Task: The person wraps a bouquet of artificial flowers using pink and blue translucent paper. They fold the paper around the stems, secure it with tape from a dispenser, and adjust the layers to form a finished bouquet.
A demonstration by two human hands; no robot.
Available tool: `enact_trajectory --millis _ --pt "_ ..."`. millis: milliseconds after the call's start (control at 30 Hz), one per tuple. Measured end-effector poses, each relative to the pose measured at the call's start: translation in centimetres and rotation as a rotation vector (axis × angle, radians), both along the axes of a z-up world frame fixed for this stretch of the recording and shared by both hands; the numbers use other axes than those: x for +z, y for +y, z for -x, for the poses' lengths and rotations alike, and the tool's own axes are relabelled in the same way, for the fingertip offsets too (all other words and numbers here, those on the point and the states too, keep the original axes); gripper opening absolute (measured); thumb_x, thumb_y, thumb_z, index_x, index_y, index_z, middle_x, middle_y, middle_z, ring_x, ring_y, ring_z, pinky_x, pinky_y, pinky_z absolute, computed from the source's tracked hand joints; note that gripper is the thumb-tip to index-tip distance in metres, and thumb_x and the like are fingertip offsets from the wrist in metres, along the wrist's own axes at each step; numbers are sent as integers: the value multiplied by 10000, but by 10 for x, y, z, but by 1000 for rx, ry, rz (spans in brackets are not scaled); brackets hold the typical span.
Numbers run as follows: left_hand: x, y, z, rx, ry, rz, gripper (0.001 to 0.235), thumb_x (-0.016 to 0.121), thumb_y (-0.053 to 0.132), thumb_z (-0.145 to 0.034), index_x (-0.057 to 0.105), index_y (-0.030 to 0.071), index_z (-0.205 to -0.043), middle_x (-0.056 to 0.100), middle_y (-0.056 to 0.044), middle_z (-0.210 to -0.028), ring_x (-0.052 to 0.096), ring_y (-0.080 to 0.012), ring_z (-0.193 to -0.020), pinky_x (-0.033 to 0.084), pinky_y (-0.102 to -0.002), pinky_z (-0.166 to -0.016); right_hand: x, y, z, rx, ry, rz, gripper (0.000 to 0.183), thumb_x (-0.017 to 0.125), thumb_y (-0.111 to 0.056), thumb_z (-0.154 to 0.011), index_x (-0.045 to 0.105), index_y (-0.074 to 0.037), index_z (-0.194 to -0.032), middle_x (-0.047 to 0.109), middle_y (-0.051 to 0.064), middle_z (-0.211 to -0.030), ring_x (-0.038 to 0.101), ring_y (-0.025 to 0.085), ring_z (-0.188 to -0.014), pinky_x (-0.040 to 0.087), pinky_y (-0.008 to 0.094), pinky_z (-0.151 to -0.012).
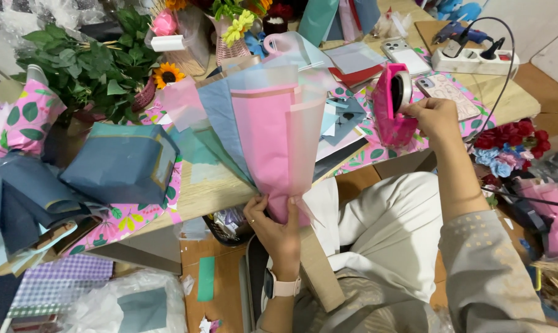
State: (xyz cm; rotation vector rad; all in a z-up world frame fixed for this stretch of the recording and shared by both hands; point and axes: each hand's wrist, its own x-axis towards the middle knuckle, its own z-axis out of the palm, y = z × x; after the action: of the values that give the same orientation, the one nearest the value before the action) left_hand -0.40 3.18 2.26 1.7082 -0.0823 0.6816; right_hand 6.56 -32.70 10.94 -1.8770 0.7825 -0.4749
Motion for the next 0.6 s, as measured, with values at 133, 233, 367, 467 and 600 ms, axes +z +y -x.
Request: enact_trajectory --millis 133,233,367,467,600 --pt "-1 0 -1 13 2 -14 434 735 314 -892 522 -8 -1092 503 -162 -1188 545 -351 -1191 450 -481 -1033 7 10 6 12 -84 -75 114 693 -77 -926 782 -82 -854 739 23 -816 437 89 -489 483 232 -492" --pt "0 0 0 9 23 -15 444 738 305 -894 528 -15 -1120 500 -159 -1192 537 -356 -1211 444 -494 -1035 22 24 16 -13 -43 -184 178 625 -107 -971 702 -46 -823 784 21 -1034 380 74 -529 618 288 -664" --pt "2 0 1 8 25 -8 416 735 288 -889 514 -8 -1081 492 -150 -1168 542 -350 -1186 444 -483 -1022 11 18 17 -51 -129 -306 111 677 -104 -925 677 -71 -819 605 58 -756 446 109 -581 695 327 -673" --pt "4 -1 1 13 24 -8 391 736 256 -883 508 -2 -1068 494 -152 -1181 544 -359 -1203 443 -485 -1022 4 19 19 -33 -198 -340 207 635 -61 -951 570 -78 -755 608 84 -790 519 136 -616 712 349 -687" --pt "6 0 2 5 26 5 396 740 245 -876 496 -2 -1065 493 -157 -1190 543 -349 -1209 449 -474 -1050 -6 17 26 -2 -291 -402 277 644 -78 -959 492 -87 -728 432 42 -674 501 134 -645 721 354 -730"
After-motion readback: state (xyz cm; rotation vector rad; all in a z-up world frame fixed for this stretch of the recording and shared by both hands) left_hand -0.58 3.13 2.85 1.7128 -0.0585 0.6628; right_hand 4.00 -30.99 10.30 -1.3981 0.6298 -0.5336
